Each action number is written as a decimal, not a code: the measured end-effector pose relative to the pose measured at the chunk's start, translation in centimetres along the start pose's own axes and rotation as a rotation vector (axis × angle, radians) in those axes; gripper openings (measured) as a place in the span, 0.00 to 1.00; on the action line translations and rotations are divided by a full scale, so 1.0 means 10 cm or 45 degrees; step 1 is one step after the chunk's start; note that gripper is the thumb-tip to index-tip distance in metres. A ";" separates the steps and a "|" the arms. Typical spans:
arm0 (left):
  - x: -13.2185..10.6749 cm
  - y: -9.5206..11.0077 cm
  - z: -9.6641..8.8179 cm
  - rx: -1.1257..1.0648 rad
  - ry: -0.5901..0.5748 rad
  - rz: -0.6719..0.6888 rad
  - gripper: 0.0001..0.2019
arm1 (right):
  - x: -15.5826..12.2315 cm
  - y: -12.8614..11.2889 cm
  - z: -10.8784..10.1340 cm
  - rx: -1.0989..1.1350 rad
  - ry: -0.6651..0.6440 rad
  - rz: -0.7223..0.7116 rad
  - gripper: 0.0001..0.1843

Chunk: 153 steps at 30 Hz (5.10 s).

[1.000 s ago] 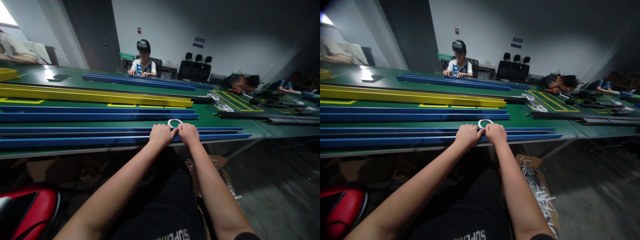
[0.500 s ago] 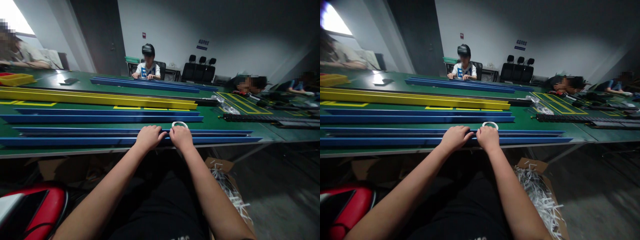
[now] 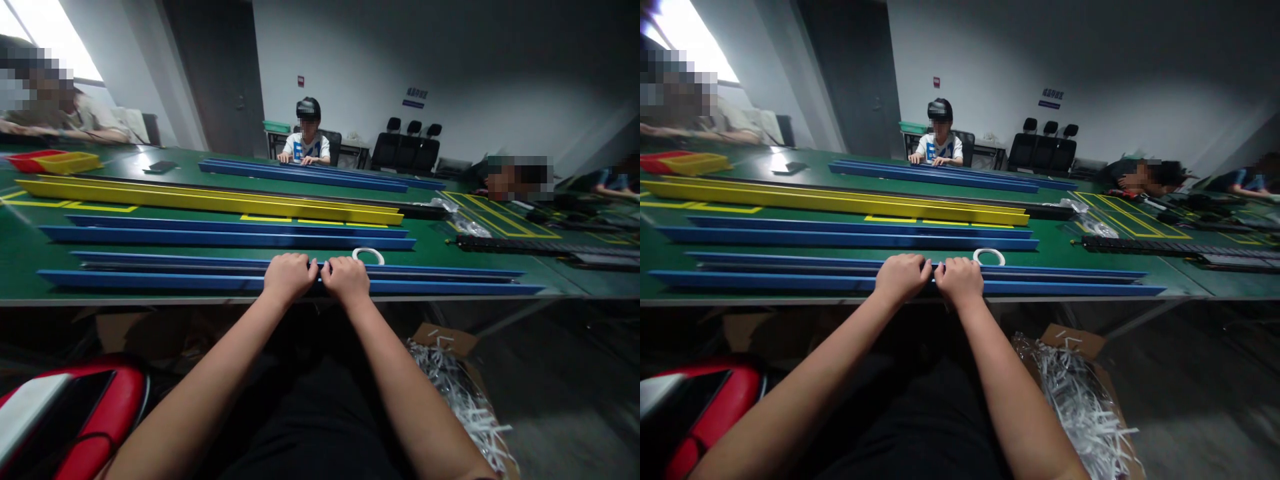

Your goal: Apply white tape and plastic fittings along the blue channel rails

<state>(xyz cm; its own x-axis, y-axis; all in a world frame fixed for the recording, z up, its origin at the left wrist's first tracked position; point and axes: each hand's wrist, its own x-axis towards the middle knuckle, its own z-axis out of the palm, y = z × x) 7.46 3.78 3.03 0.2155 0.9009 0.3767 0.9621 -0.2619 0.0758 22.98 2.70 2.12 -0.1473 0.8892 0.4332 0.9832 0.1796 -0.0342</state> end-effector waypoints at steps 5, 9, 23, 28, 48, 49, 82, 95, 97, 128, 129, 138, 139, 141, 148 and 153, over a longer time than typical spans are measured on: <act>0.09 0.46 0.06 -0.097 -0.039 0.042 0.28 | -0.07 0.48 -0.07 -0.065 -0.017 0.019 0.20; 0.18 0.84 0.11 -0.152 -0.083 0.164 0.28 | -0.14 0.88 -0.14 -0.100 -0.023 0.030 0.20; 0.09 0.32 0.02 -0.048 -0.128 0.169 0.28 | -0.01 0.64 -0.21 -0.110 -0.111 0.120 0.23; 0.05 -0.14 -0.03 -0.027 -0.208 0.154 0.26 | 0.05 0.02 -0.09 0.002 -0.088 -0.064 0.22; 0.14 0.89 0.17 -0.178 -0.058 0.057 0.20 | -0.11 0.88 -0.16 -0.140 -0.042 0.040 0.20; 0.15 0.99 0.19 -0.205 -0.061 0.064 0.20 | -0.14 0.98 -0.18 -0.152 -0.049 0.047 0.20; -0.14 0.32 0.04 -0.083 0.098 -0.098 0.22 | -0.05 0.21 -0.10 -0.040 -0.068 0.029 0.22; -0.02 1.03 0.17 -0.216 0.025 0.023 0.27 | -0.21 0.99 -0.24 -0.146 -0.076 0.051 0.20; -0.02 1.03 0.16 -0.217 0.009 0.055 0.26 | -0.20 1.02 -0.25 -0.147 -0.105 0.059 0.20; -0.06 0.63 0.09 -0.169 0.056 -0.001 0.20 | -0.08 0.53 -0.19 -0.102 -0.141 0.014 0.21; -0.05 0.66 0.09 -0.169 0.053 0.002 0.20 | -0.09 0.56 -0.19 -0.103 -0.144 0.012 0.21; -0.14 0.58 0.02 -0.188 0.021 0.175 0.18 | -0.10 0.57 -0.20 -0.107 -0.143 0.027 0.21; -0.16 0.55 0.01 -0.196 0.019 0.194 0.17 | -0.11 0.55 -0.19 -0.103 -0.136 0.033 0.20; -0.19 0.48 -0.01 -0.200 0.033 0.209 0.17 | -0.12 0.47 -0.18 -0.078 -0.104 0.033 0.19; -0.30 0.09 0.02 -0.167 0.161 0.164 0.20 | -0.22 0.08 -0.10 0.089 0.029 -0.112 0.19; -0.37 -0.18 0.05 -0.257 0.190 0.309 0.22 | -0.31 0.00 -0.06 0.112 0.101 -0.113 0.26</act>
<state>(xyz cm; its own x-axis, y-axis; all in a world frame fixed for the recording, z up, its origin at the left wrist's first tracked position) 4.99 1.10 0.98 0.3929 0.7474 0.5358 0.8302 -0.5389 0.1429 23.55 -0.34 1.30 -0.2206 0.8327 0.5078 0.9528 0.2952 -0.0703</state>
